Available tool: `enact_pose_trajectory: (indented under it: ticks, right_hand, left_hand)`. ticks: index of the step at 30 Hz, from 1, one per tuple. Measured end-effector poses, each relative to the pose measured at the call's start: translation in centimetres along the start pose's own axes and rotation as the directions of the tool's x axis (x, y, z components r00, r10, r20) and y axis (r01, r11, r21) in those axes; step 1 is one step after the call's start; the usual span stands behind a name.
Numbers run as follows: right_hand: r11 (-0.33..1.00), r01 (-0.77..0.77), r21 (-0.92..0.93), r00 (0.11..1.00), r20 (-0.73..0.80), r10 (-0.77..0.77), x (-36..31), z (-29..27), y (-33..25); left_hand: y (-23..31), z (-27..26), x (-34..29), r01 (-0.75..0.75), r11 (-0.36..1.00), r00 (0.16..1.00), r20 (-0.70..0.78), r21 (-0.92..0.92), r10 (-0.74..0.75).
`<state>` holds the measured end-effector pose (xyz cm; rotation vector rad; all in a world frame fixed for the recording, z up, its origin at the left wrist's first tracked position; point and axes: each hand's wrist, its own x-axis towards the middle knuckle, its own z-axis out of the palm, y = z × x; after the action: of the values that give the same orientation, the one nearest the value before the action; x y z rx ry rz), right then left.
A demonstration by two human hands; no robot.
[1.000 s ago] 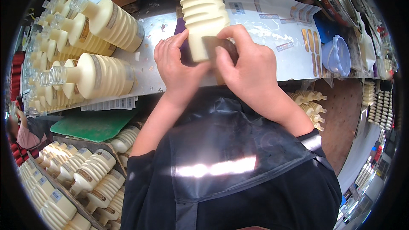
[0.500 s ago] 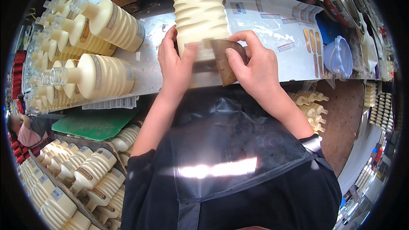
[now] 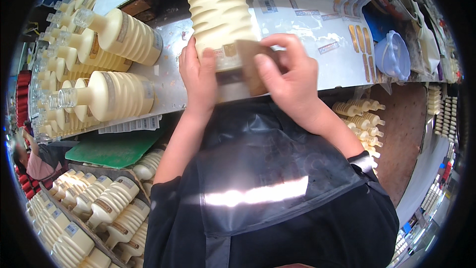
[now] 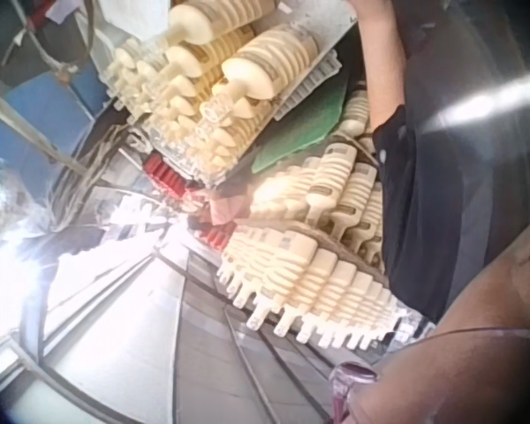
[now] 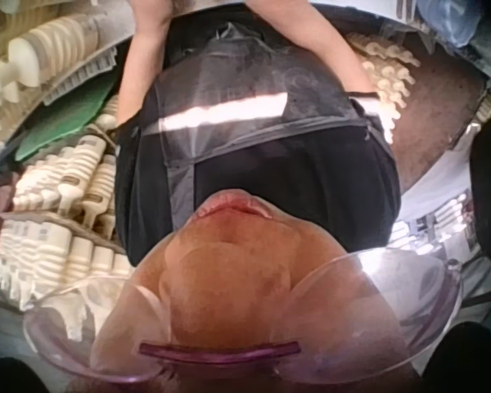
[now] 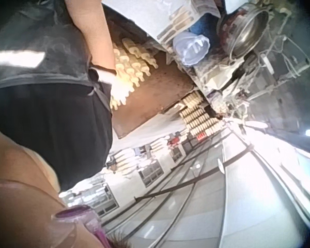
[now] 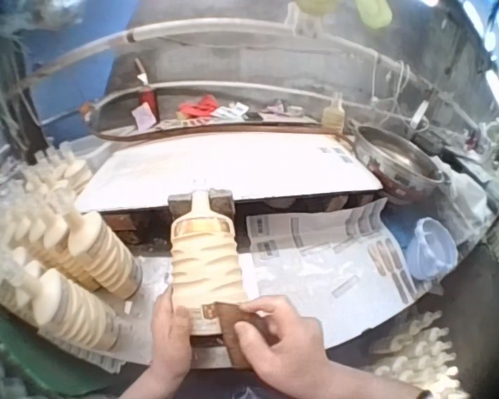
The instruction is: The person applies rectangular labels to the bodies of cream-colored plastic bottles. They pick up a bottle, smooth a label onto its surface, and place it back on the table. The process is repeated for multiple bottles in a production setting.
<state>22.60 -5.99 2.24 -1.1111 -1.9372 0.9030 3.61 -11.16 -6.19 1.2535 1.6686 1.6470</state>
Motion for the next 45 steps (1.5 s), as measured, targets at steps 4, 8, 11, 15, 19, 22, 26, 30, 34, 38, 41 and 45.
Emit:
enact_pose_trajectory:
  ticks: [4,8,11,15,19,22,26,30,34,38,41,45]
  right_hand:
    - [0.991,0.055,-0.125,0.997,0.058,-0.048,0.5,0.6,0.0]
    - [0.995,-0.084,-0.046,0.996,-0.019,0.083,0.6,0.2,2.7]
    - [0.985,-0.161,0.067,0.984,-0.065,0.166,0.3,0.9,4.7]
    - [0.982,-0.137,0.131,0.979,-0.135,0.155,0.4,1.9,5.9]
    - [0.998,-0.058,0.019,0.978,-0.197,0.061,0.9,1.0,5.5]
    - [0.981,0.136,0.136,0.983,-0.141,-0.117,0.6,0.6,4.2]
    - [0.971,0.240,-0.013,0.966,-0.090,-0.241,2.2,1.3,3.5]
    - [0.970,0.233,-0.074,0.945,-0.220,-0.244,2.8,1.5,3.7]
    - [0.792,0.573,-0.212,0.802,-0.053,-0.595,0.7,0.7,2.7]
    - [0.718,0.665,-0.205,0.743,0.084,-0.664,0.4,-0.4,1.1]
    - [0.689,0.656,-0.308,0.721,-0.011,-0.693,1.2,-0.5,0.2]
    - [0.534,0.813,-0.233,0.569,0.123,-0.813,0.8,-0.4,-0.8]
  left_hand:
    - [0.1,0.1,0.3,-0.017,0.991,1.000,0.020,0.130,0.014]
    - [-1.5,0.1,0.1,-0.067,0.989,0.997,-0.018,0.135,0.070]
    - [-2.2,0.0,-0.3,-0.054,0.996,0.998,-0.009,0.076,0.055]
    - [-1.8,0.2,-0.4,0.013,0.996,1.000,-0.022,-0.091,-0.015]
    - [-0.9,0.1,-0.3,0.101,0.958,0.994,-0.017,-0.267,-0.109]
    - [-0.4,0.1,-0.6,0.123,0.940,0.991,-0.014,-0.317,-0.135]
    - [-0.5,-0.2,-0.8,0.013,1.000,1.000,0.021,-0.008,-0.013]
    - [-1.0,-0.9,-0.7,0.043,0.991,0.998,0.058,-0.125,-0.036]
    - [-0.7,-1.5,-1.0,-0.104,0.994,0.988,0.122,0.030,0.099]
    - [0.0,-1.5,-0.6,-0.206,0.929,0.978,0.093,0.307,0.186]
    - [0.8,-1.2,-0.4,-0.283,0.872,0.956,0.039,0.399,0.292]
    - [1.6,-0.6,-0.1,-0.354,0.794,0.915,0.009,0.495,0.403]
